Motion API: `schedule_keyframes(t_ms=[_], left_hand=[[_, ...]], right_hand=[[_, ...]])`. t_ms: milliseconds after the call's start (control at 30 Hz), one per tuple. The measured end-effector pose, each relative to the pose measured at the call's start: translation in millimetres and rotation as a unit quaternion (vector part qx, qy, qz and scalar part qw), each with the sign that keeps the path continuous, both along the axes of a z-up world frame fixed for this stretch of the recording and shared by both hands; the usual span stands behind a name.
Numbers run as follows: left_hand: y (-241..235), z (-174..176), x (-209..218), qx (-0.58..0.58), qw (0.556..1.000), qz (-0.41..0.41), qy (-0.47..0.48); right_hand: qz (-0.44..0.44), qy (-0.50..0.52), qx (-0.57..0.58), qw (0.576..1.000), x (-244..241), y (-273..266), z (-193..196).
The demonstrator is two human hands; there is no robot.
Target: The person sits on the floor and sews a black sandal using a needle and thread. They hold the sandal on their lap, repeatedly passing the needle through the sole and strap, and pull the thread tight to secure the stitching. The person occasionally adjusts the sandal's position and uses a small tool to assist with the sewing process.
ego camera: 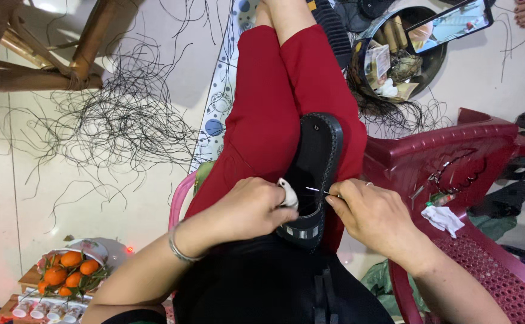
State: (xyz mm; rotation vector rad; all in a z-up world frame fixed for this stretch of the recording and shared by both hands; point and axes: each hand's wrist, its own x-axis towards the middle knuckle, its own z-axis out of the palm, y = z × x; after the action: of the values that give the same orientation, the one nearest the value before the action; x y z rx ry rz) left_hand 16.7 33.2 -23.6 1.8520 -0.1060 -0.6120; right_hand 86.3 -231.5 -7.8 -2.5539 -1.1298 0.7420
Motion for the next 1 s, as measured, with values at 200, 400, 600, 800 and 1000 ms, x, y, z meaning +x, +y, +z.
schedule_keyframes(t_ms=[200, 400, 600, 800, 1000], left_hand=[[-10, -3, -7, -0.508, 0.851, 0.073, 0.106], [-21, -19, 7, -0.135, 0.977, 0.156, 0.044], [-13, 9, 19, 0.004, 0.999, 0.036, -0.024], [-4, -8, 11, -0.055, 0.991, 0.097, 0.078], [1, 24, 29, 0.136, 0.943, 0.211, -0.217]], right_hand=[[-0.025, -0.014, 0.070, 0.997, -7, -4, -12], [-0.050, -0.080, 0.149, 0.984, -14, 1, -11], [0.068, -0.059, 0.022, 0.996, 34, -4, 46], [-0.179, 0.263, -0.287, 0.904, 59, -58, 44], [-0.294, 0.335, 0.296, 0.845, -8, -33, -36]])
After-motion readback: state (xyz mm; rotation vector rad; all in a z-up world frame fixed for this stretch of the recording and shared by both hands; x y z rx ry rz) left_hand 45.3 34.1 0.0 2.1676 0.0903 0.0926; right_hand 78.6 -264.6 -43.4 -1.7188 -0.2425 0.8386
